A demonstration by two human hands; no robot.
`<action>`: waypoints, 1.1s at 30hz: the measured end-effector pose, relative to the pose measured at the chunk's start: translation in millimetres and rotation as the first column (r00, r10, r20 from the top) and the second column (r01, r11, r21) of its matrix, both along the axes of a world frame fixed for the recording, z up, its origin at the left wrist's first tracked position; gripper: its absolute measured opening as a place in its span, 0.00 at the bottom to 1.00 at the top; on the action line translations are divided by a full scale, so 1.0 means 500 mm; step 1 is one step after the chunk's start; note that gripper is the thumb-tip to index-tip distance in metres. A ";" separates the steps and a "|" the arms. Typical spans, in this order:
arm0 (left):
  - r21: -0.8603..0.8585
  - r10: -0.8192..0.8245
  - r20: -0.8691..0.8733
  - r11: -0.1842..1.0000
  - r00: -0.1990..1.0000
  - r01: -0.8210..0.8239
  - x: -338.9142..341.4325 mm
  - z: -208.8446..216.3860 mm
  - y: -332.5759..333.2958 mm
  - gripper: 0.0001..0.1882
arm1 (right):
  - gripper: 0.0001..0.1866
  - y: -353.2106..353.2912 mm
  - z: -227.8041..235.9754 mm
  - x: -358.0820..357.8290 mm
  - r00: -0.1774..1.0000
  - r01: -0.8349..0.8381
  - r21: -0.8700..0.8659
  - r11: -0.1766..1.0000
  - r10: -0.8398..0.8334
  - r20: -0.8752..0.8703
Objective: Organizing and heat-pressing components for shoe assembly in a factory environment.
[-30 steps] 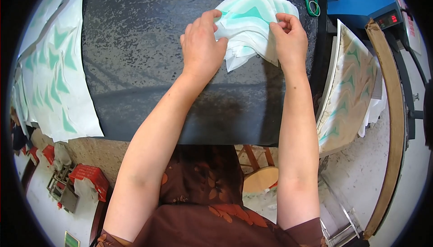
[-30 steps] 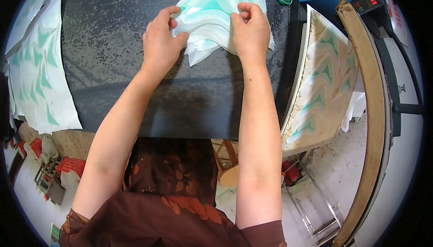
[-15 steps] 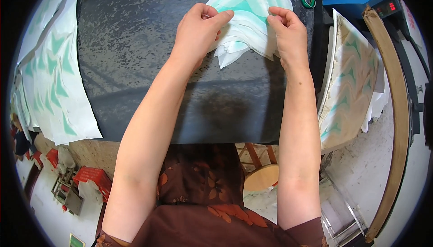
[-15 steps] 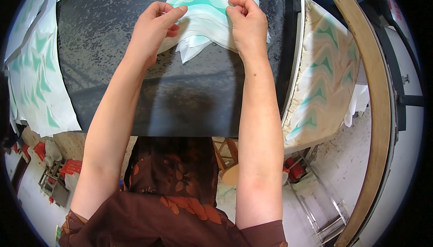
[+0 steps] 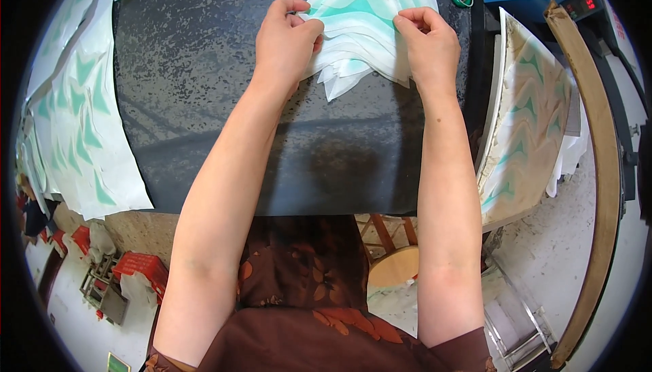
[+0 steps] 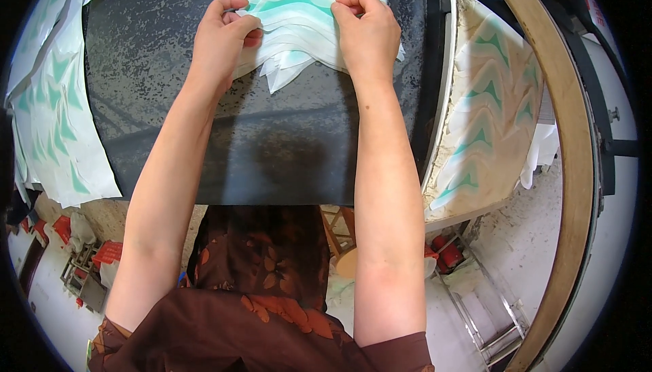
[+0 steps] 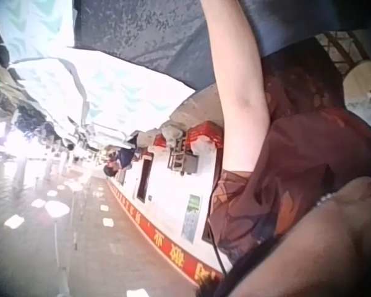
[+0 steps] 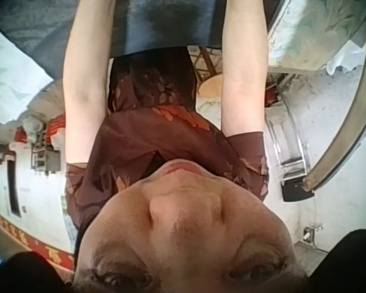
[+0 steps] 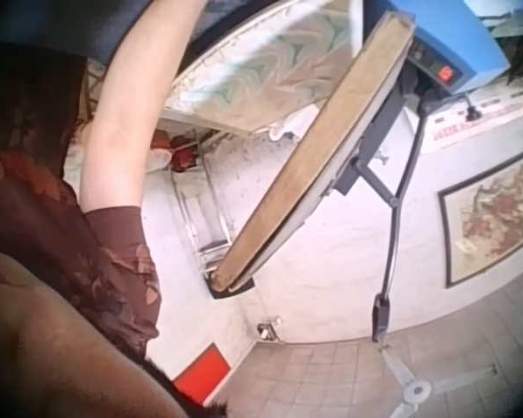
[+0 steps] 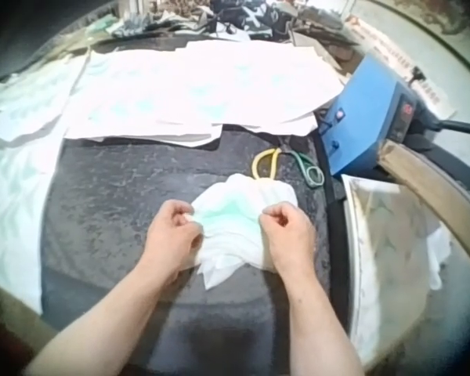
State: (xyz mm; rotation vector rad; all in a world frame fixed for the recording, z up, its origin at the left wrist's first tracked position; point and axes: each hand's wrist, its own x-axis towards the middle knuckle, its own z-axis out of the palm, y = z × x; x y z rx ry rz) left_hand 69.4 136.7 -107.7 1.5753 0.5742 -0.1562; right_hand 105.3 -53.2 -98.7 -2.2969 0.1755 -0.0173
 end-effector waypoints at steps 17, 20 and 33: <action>-0.213 -0.035 0.123 0.975 0.992 0.061 -0.045 0.048 0.079 0.22 | 0.06 0.013 0.097 -0.051 0.994 -0.111 0.567 0.816 0.103 0.046; -0.134 0.037 0.118 0.991 0.992 -0.021 -0.042 0.051 0.050 0.22 | 0.06 0.006 0.078 -0.034 0.996 -0.088 0.577 0.812 0.092 0.023; 0.029 -0.129 0.088 0.991 0.988 0.127 -0.010 0.000 0.035 0.17 | 0.33 -0.028 0.108 -0.031 0.973 0.110 0.690 0.715 0.065 -0.222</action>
